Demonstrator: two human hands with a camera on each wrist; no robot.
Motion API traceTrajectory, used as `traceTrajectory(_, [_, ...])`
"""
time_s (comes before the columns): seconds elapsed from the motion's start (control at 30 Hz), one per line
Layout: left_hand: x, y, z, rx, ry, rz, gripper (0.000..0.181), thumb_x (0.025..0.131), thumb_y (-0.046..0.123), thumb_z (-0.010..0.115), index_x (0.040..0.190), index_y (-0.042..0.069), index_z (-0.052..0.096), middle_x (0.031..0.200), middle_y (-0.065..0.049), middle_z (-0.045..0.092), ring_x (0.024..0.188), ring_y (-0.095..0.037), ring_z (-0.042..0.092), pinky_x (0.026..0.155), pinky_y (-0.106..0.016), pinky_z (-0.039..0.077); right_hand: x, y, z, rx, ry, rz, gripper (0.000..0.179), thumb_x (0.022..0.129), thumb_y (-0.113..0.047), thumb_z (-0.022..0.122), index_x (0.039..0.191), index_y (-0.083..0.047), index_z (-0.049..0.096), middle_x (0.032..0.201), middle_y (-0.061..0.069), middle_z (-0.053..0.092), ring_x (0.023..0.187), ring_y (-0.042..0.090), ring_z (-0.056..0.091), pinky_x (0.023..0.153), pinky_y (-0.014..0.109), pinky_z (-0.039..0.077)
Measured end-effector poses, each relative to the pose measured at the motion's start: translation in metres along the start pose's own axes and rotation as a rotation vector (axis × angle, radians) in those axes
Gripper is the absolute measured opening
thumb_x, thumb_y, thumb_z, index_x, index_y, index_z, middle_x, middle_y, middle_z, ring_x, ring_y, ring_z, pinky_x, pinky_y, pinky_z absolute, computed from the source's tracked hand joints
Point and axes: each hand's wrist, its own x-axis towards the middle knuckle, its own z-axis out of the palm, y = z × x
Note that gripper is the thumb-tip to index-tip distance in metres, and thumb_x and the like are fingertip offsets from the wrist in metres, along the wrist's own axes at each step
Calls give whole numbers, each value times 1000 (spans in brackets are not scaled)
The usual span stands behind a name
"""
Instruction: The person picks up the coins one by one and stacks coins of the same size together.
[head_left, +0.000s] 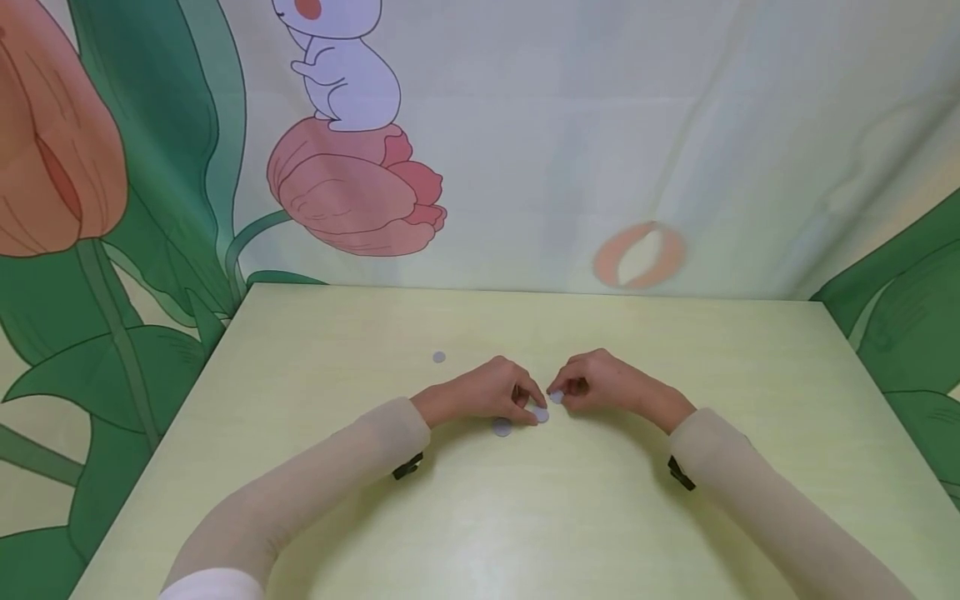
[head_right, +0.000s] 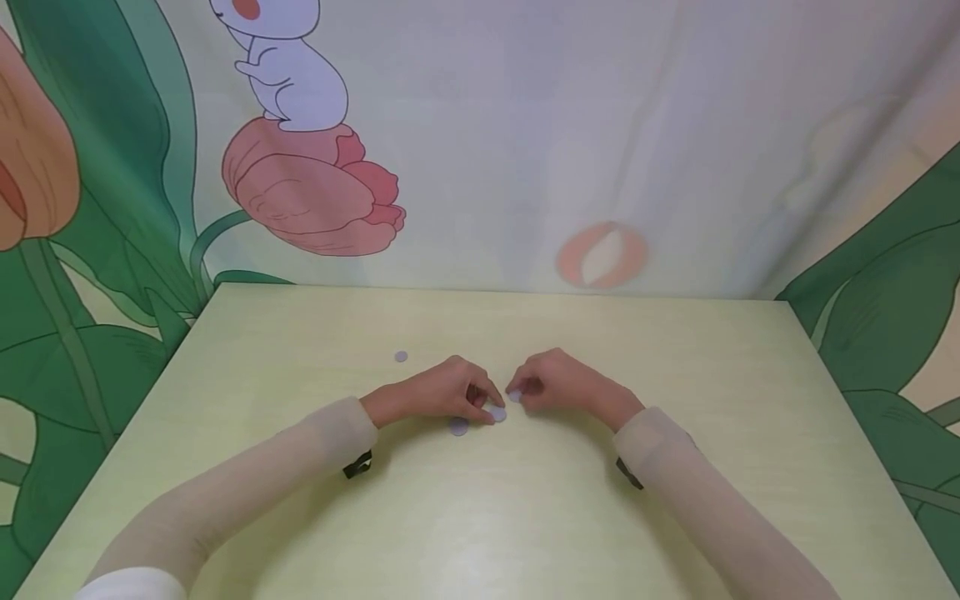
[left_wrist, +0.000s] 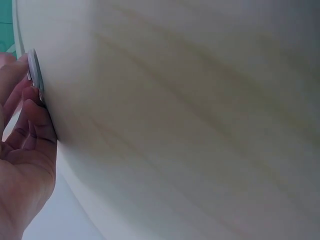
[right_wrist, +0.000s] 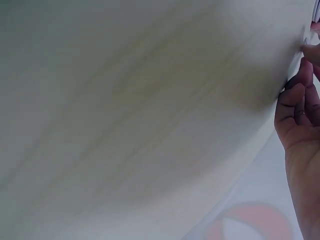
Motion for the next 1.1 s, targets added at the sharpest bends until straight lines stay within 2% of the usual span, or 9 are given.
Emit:
traceTrajectory(0.17, [1, 1, 1, -12, 7, -6, 18, 80, 23, 77, 96, 15, 75, 63, 4, 59, 55, -4, 48, 55, -17, 39, -19, -3, -3, -13, -11, 33, 14, 81, -12, 71, 94, -17, 74, 80, -12, 64, 68, -1, 56, 64, 20, 49])
traceTrajectory(0.33, [1, 0, 2, -7, 10, -9, 19, 79, 23, 77, 96, 15, 75, 63, 5, 59, 56, -3, 49, 56, -17, 40, -39, -8, -1, -43, 15, 92, 9, 82, -19, 74, 91, -19, 74, 77, -16, 64, 66, -3, 55, 63, 19, 49])
traceTrajectory(0.53, [0, -1, 1, 4, 5, -16, 19, 80, 23, 76, 98, 15, 74, 64, 4, 58, 57, -5, 49, 56, -18, 40, -46, -13, 4, -21, 66, 175, 10, 80, -23, 76, 89, -19, 74, 77, -16, 64, 67, -1, 56, 64, 20, 49])
traceTrajectory(0.67, [0, -1, 2, 3, 3, -12, 20, 80, 25, 76, 98, 15, 74, 64, 4, 58, 57, -4, 48, 56, -17, 40, -47, -14, 6, -29, 68, 218, 11, 79, -26, 77, 88, -21, 74, 77, -18, 63, 66, -1, 54, 64, 19, 48])
traceTrajectory(0.97, [-1, -2, 2, 17, 13, -3, 21, 80, 25, 76, 99, 15, 74, 65, 5, 58, 58, -4, 49, 56, -18, 40, -47, -14, 5, -36, 67, 192, 10, 80, -27, 76, 89, -22, 73, 79, -17, 63, 68, 1, 55, 65, 20, 49])
traceTrajectory(1.1, [-1, -1, 2, 14, 10, -6, 22, 80, 25, 76, 100, 15, 74, 65, 5, 58, 58, -5, 49, 55, -18, 40, -46, -15, 5, -72, 87, 151, 10, 80, -24, 76, 88, -22, 71, 79, -15, 61, 70, 1, 54, 65, 19, 48])
